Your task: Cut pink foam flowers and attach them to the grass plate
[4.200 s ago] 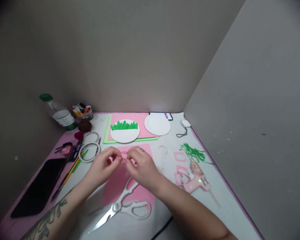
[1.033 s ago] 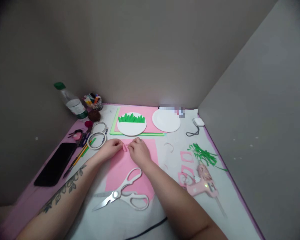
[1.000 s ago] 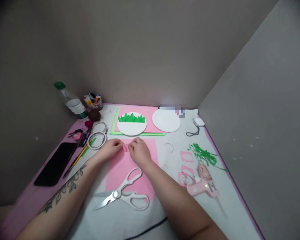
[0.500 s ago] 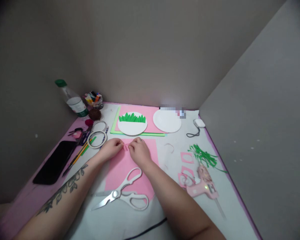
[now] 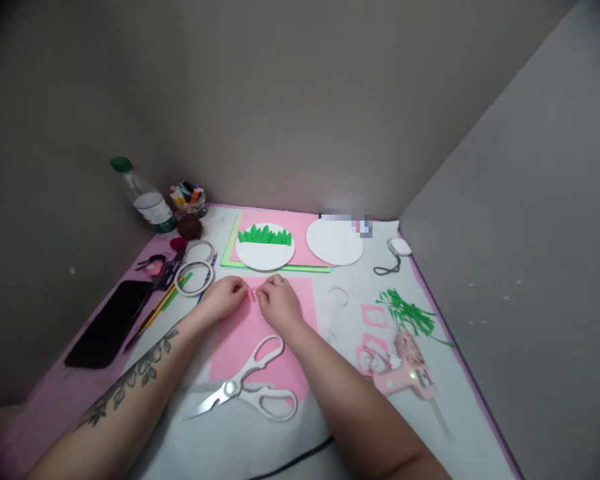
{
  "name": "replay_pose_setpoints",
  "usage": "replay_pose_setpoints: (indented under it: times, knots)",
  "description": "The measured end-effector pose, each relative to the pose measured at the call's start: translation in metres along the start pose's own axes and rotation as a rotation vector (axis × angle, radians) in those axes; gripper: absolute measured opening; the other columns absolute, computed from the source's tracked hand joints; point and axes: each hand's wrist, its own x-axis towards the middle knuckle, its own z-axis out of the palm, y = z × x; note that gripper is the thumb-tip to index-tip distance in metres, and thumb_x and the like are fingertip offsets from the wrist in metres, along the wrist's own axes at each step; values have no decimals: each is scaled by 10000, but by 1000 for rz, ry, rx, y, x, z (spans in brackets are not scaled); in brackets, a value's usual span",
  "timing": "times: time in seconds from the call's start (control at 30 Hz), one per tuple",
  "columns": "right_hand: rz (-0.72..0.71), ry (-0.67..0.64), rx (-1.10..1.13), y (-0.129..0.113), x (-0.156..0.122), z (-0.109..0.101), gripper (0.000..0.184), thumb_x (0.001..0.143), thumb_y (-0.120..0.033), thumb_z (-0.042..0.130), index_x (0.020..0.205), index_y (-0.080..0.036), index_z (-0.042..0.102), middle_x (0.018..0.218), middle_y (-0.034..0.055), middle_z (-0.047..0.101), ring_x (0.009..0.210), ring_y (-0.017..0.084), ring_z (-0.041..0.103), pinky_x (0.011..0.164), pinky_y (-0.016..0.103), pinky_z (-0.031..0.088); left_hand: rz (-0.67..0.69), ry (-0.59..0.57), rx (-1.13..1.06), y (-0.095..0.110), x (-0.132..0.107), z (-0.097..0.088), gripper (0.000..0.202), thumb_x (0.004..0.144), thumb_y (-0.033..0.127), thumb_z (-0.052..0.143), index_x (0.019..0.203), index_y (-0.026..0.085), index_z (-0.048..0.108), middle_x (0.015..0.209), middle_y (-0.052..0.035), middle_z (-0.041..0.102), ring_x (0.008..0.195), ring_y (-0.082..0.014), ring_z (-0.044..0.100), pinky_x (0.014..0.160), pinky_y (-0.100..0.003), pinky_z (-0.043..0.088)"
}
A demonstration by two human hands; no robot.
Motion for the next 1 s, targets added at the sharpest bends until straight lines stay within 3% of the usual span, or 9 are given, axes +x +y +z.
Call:
replay_pose_setpoints:
  times: [0.43,1.0]
  knots:
    - [-5,-42,-36,-7,-4,-3,114,731,-120,600,821,-169,652,912,69,557,913,221,512,850,343,444,-12,15,39,3,-2,-1,236,798,258,444,739,183,660,798,-74,707,708,-187,598,596,-266,358]
    - [-2,-53,-112,-13,-5,-2,82,771,-145,579,837,-168,623,924,77,555,919,225,498,853,340,431,-1,72,86,3,-4,4,251,822,243,440,800,182,683,900,-95,711,823,-209,628,705,-268,419]
